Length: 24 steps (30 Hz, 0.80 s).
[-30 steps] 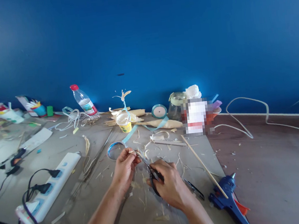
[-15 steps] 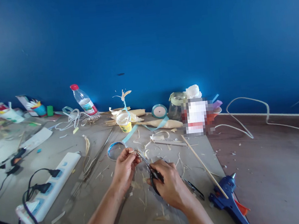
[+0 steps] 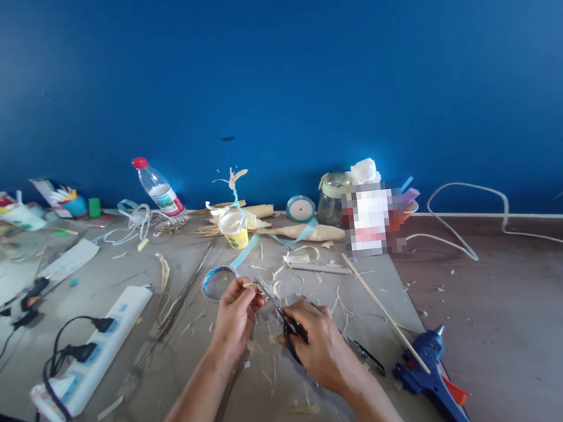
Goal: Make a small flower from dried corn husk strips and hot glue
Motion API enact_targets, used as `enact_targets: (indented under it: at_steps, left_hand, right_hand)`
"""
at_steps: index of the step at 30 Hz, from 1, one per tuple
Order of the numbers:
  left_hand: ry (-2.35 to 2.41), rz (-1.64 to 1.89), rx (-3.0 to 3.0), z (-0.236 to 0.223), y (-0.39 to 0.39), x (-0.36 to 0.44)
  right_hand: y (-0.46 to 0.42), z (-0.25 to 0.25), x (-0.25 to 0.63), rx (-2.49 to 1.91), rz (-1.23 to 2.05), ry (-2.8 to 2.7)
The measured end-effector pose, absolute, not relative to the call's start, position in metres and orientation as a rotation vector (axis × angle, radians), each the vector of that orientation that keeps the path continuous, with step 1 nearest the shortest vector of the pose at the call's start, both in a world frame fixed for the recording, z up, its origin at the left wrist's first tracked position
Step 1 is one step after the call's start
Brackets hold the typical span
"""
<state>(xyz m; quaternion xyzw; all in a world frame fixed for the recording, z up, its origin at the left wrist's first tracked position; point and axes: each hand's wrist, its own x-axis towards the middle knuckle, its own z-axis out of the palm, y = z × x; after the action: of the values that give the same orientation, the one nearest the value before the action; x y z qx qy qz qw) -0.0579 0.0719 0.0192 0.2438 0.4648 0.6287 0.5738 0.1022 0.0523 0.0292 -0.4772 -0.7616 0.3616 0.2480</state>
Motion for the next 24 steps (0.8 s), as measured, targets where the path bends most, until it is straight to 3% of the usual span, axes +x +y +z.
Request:
enact_targets:
  at_steps: [9, 16, 24]
  left_hand:
    - [1.067, 1.471, 0.577, 0.017, 0.071, -0.059]
    - [1.048, 1.458, 0.534, 0.020, 0.070, -0.060]
    - [0.987, 1.429, 0.526, 0.024, 0.068, -0.060]
  right_hand:
    - [0.056, 0.021, 0.106, -1.340, 0.924, -2.058]
    - [0.065, 0.004, 0.121, -1.702, 0.443, -1.826]
    - [0.070, -0.005, 0.127, -1.847, 0.293, -1.807]
